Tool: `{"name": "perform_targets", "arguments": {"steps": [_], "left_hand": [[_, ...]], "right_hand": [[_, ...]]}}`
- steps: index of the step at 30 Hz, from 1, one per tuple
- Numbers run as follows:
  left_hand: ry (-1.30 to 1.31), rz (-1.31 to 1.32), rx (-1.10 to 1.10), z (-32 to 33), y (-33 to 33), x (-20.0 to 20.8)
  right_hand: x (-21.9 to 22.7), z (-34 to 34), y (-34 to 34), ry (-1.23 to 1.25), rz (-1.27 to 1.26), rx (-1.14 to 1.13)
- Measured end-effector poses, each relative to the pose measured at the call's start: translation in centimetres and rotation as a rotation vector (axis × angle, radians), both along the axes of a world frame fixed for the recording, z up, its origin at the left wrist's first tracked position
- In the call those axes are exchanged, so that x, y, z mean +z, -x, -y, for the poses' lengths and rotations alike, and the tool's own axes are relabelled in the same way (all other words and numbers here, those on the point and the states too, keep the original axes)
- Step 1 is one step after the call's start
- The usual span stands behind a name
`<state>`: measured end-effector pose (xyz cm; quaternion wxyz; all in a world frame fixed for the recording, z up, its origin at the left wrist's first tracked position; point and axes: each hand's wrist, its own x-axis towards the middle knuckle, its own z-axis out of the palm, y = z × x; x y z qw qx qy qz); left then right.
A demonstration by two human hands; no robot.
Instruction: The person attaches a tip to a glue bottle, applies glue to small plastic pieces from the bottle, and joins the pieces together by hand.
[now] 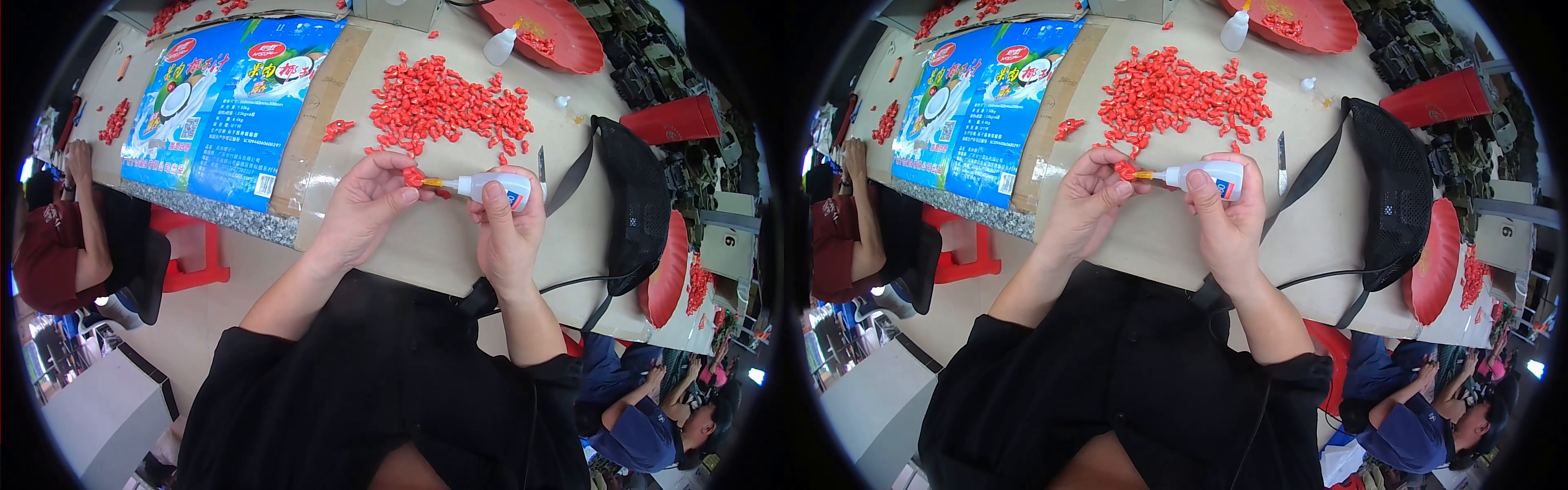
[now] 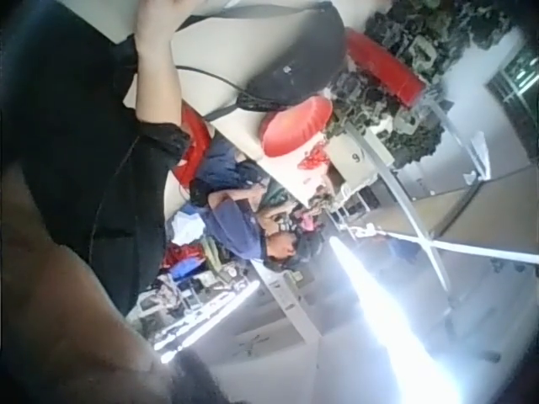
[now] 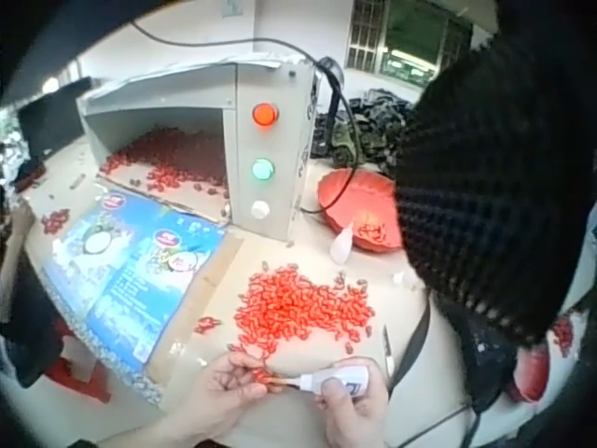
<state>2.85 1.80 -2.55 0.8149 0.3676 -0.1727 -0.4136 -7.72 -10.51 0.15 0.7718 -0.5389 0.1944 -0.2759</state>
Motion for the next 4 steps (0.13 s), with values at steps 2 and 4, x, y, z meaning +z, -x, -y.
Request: {"name": "perform_targets", "arguments": {"steps": [2, 4], "left_hand": [[-0.003, -0.002, -0.006, -0.04, -0.03, -0.04], [0.000, 0.009, -0.019, -0.10, -0.08, -0.11]], "right_hand": [[-0.05, 0.02, -0.01, -0.006, 0.008, 0.000], [-0.08, 0.02, -0.02, 0.010, 0.022, 0.006]]}}
